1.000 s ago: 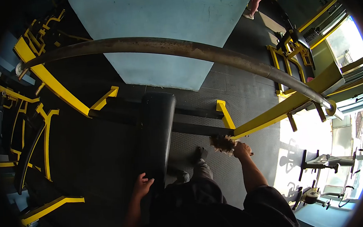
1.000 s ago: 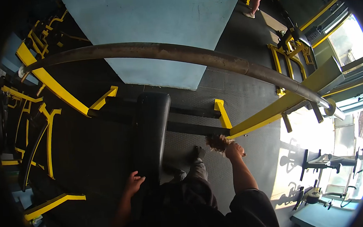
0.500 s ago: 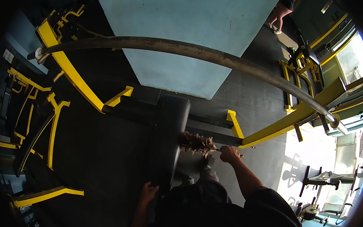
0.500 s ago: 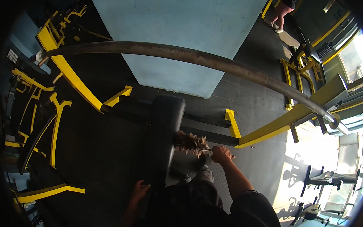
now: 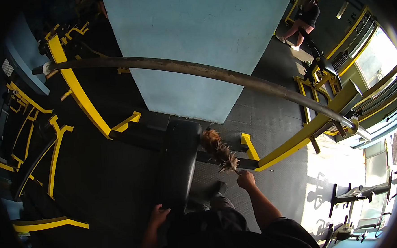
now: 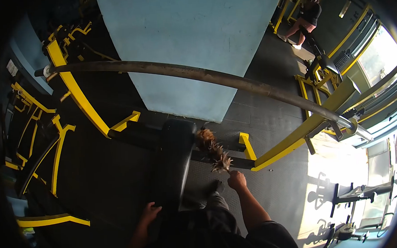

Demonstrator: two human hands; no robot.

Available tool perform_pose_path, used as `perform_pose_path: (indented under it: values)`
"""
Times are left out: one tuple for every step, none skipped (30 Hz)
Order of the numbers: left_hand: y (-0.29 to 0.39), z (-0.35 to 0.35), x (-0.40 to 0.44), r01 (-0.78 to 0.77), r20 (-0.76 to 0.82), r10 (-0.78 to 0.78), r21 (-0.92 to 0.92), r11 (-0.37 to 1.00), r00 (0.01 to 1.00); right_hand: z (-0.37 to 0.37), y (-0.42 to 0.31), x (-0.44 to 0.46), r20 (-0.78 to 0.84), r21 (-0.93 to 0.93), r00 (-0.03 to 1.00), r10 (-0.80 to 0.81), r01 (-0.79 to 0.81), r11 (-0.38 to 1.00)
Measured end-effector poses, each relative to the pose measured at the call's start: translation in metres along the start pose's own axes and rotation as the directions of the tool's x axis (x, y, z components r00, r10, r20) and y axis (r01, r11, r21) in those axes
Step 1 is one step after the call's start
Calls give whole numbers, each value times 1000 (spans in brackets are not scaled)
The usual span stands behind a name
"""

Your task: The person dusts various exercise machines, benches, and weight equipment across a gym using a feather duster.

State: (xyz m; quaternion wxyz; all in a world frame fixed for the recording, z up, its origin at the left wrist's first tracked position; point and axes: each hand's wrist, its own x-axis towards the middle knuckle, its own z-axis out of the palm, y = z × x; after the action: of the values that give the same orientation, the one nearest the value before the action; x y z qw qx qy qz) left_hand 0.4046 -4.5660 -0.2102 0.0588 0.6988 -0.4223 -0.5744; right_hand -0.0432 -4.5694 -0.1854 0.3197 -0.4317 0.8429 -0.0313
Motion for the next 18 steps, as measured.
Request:
perform_pose_path:
  values:
    - [-4,-1,2,0,-2,0,8,1000,1000,8,-6,10,1,8,1000,2,-2,1000]
    - [-10,-3,3,10,-7,-10,-26,1000,1000,18,-10,22,79,-59,997,18,-13,998]
    - [-19,-5,4,20,-12,-21,-57,998,1000,25,-12,28,156,-123,987,39,-20,992]
    - [-29,-7,5,22,-13,-22,-40,999,1000,27,-13,28,160,-109,986,43,-26,994]
    - [-40,-9,6,7,-32,-7,11,1000,999,26,-12,29,112,-84,989,97,-88,993]
    - [-51,-11,5,-6,-50,9,59,998,999,25,-11,29,65,-61,986,151,-147,987]
    - [-60,-13,1,-2,-52,5,65,998,999,22,-8,28,71,-57,986,152,-148,987]
    - [-69,-13,-3,22,-52,-18,63,998,998,15,-3,26,78,-81,978,193,-186,979]
    - [-80,-10,-7,42,-53,-40,54,998,998,8,4,26,80,-109,970,230,-221,969]
    - [-99,-5,-6,42,-54,-40,42,998,998,3,13,27,76,-118,972,223,-213,970]
    - [-125,0,1,59,-63,-58,19,998,996,-2,25,27,89,-209,975,203,-181,961]
    - [-141,4,6,72,-68,-72,-6,997,995,-8,38,28,98,-298,978,184,-148,943]
    - [-146,8,8,61,-66,-62,-24,998,996,-14,53,32,82,-310,981,178,-144,940]
    - [-149,13,13,87,-53,-89,-36,996,995,-21,67,37,151,-282,933,327,-277,918]
    - [-149,21,17,115,-38,-118,-53,992,992,-28,77,40,220,-267,858,464,-404,875]
    - [-143,31,19,110,-33,-114,-86,990,993,-39,79,37,198,-288,867,457,-394,873]
    - [-135,41,23,78,-75,-86,-108,991,994,-52,79,35,162,-354,902,400,-325,877]
    - [-124,51,24,49,-121,-65,-133,990,990,-61,79,36,136,-423,932,335,-251,871]
